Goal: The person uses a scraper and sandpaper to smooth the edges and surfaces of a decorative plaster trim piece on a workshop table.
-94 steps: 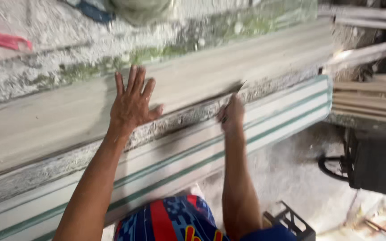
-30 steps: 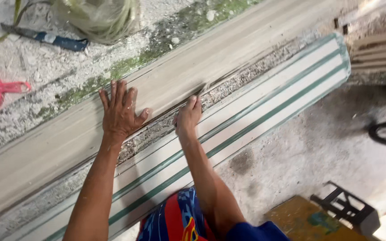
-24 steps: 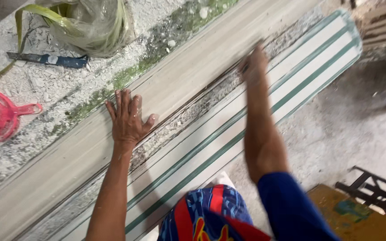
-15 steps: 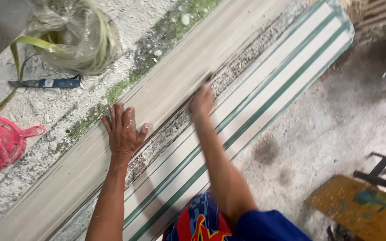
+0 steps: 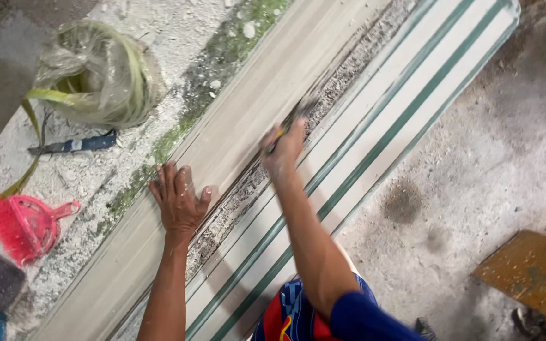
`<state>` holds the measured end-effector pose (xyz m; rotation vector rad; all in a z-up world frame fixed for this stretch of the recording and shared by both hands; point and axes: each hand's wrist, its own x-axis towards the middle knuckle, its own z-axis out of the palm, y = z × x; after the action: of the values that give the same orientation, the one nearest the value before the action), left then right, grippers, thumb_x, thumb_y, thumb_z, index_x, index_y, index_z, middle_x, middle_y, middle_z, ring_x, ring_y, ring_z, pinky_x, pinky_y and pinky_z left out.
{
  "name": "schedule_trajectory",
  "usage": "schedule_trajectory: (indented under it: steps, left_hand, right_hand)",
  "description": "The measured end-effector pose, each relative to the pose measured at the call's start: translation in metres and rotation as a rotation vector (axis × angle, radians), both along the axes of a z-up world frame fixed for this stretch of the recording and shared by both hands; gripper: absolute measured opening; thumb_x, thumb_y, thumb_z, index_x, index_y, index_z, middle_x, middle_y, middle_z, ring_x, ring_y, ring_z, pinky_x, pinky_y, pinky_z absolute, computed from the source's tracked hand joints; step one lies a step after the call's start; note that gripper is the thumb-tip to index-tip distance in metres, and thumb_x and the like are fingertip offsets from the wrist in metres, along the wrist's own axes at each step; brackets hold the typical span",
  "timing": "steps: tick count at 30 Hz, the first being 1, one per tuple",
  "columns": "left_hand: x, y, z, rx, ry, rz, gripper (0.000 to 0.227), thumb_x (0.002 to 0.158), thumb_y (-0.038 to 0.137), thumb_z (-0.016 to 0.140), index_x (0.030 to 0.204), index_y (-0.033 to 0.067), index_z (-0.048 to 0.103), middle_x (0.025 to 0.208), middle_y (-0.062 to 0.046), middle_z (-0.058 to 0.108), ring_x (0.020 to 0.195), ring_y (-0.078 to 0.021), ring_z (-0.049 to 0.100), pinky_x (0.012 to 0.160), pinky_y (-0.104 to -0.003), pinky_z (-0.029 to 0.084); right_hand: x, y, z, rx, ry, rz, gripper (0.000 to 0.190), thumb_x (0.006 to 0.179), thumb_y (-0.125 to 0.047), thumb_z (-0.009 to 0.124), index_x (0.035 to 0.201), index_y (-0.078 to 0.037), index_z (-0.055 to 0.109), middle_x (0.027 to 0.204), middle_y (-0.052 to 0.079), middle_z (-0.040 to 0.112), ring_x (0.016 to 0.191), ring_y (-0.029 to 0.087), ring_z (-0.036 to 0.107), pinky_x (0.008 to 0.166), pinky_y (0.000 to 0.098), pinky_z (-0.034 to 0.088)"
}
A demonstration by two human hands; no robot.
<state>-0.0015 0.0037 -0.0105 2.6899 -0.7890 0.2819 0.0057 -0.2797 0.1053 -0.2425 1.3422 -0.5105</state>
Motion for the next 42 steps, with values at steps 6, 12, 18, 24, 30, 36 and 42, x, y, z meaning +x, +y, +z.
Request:
schedule_trajectory:
  steps: [6, 12, 18, 24, 30, 36, 42]
  left_hand:
    - [-0.001, -0.002, 0.007, 0.010, 0.007, 0.036, 0.081, 0.090, 0.074, 0.044, 0.139, 0.0119, 0.061, 0.151, -0.021, 0.056, 0.146, -0.0422, 0.045, 0.118, -0.063, 0.024]
    - [-0.001, 0.001, 0.006, 0.011, 0.002, 0.013, 0.078, 0.089, 0.071, 0.048, 0.139, 0.0117, 0.060, 0.151, -0.021, 0.056, 0.145, -0.0416, 0.048, 0.117, -0.064, 0.027]
    - [0.000, 0.004, 0.020, -0.037, 0.195, 0.012, 0.080, 0.097, 0.064, 0.042, 0.144, 0.0024, 0.058, 0.166, -0.020, 0.036, 0.158, -0.0403, 0.024, 0.124, -0.068, 0.012]
    - [-0.001, -0.002, 0.027, -0.001, 0.160, 0.000, 0.081, 0.097, 0.067, 0.038, 0.142, 0.0029, 0.060, 0.161, -0.025, 0.043, 0.152, -0.0460, 0.034, 0.119, -0.071, 0.022]
    - [-0.001, -0.002, 0.022, -0.013, 0.117, 0.029, 0.072, 0.098, 0.060, 0.042, 0.139, 0.0036, 0.060, 0.159, -0.024, 0.047, 0.154, -0.0457, 0.034, 0.121, -0.070, 0.022]
    - [-0.002, -0.005, 0.021, 0.038, 0.066, 0.015, 0.074, 0.100, 0.058, 0.043, 0.137, -0.0014, 0.065, 0.160, -0.024, 0.047, 0.153, -0.0453, 0.035, 0.122, -0.067, 0.024]
    - [-0.005, -0.001, 0.017, 0.054, 0.137, 0.054, 0.072, 0.098, 0.059, 0.046, 0.140, 0.0016, 0.061, 0.161, -0.024, 0.047, 0.155, -0.0466, 0.035, 0.123, -0.069, 0.022]
  right_hand:
    - [0.040, -0.115, -0.054, -0.099, -0.201, -0.077, 0.059, 0.094, -0.061, 0.038, 0.067, -0.011, 0.052, 0.050, 0.001, 0.046, 0.040, 0.015, 0.051, 0.037, 0.0238, 0.044]
    - [0.005, -0.009, -0.047, 0.001, 0.013, -0.005, 0.036, 0.106, -0.059, 0.040, 0.098, -0.025, 0.048, 0.062, 0.004, 0.050, 0.042, 0.020, 0.048, 0.035, 0.0300, 0.042]
    - [0.066, -0.224, -0.098, -0.105, -0.223, -0.107, 0.051, 0.091, -0.064, 0.048, 0.071, -0.017, 0.044, 0.050, -0.002, 0.042, 0.037, 0.008, 0.042, 0.034, 0.0212, 0.034]
    - [0.029, -0.080, -0.048, -0.289, -0.180, 0.018, 0.046, 0.097, -0.066, 0.043, 0.081, -0.024, 0.056, 0.049, -0.008, 0.046, 0.039, 0.008, 0.049, 0.034, 0.0239, 0.043]
    - [0.071, -0.248, -0.031, -0.256, -0.170, 0.053, 0.053, 0.111, -0.050, 0.030, 0.081, -0.011, 0.050, 0.052, -0.002, 0.048, 0.036, 0.009, 0.042, 0.028, 0.0233, 0.038]
    - [0.076, -0.247, -0.032, -0.164, -0.148, -0.048, 0.047, 0.081, -0.064, 0.055, 0.093, -0.019, 0.053, 0.059, 0.000, 0.047, 0.043, 0.007, 0.048, 0.041, 0.0210, 0.047]
    - [0.033, -0.156, -0.044, -0.143, 0.046, 0.170, 0.047, 0.110, -0.042, 0.038, 0.147, -0.014, 0.041, 0.068, 0.004, 0.050, 0.045, 0.013, 0.045, 0.032, 0.0271, 0.038]
